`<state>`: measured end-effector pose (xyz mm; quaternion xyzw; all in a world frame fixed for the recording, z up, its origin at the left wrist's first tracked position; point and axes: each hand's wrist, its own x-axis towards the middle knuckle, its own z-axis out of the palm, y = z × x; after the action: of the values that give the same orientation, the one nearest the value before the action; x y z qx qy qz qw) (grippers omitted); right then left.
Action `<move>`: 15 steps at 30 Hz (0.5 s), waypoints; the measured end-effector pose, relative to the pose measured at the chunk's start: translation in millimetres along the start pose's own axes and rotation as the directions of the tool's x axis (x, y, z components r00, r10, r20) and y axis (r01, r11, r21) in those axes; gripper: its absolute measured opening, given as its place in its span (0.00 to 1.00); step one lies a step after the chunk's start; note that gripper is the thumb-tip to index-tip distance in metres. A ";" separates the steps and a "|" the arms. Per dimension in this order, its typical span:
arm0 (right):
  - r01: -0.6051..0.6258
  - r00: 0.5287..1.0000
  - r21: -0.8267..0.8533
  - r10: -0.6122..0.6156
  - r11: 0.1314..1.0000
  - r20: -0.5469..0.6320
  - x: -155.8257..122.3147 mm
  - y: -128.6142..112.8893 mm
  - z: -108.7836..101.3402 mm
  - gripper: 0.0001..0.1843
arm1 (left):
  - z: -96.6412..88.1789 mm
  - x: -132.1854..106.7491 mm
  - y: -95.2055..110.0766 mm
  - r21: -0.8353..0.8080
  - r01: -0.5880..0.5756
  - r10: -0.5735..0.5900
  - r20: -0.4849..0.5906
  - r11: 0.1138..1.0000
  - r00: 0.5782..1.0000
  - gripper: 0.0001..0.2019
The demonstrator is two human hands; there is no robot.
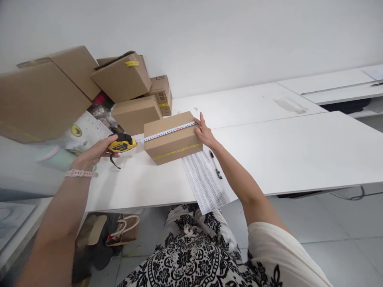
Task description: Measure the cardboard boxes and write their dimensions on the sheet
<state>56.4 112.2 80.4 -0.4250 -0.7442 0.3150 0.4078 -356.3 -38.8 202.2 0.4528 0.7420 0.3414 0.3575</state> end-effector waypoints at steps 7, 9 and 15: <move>-0.021 1.000 0.029 0.021 0.999 0.002 -1.8 -3.9 -0.1 0.45 | -0.1 -0.2 -0.6 -0.003 -0.019 0.020 0.009 1.000 1.000 0.29; -0.015 1.000 0.025 0.015 1.000 -0.001 -1.9 -4.4 -0.1 0.44 | -1.2 1.9 -3.0 -0.020 -0.019 0.020 0.024 1.000 1.000 0.29; -0.013 1.000 0.070 0.013 0.997 0.003 -0.7 -6.0 2.3 0.42 | -4.5 0.0 -1.9 -0.076 -0.036 0.045 0.119 0.996 0.992 0.29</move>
<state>52.4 108.6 84.0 -0.4147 -0.7304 0.3441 0.4197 -360.9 -40.3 202.9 0.4740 0.6967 0.3478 0.4110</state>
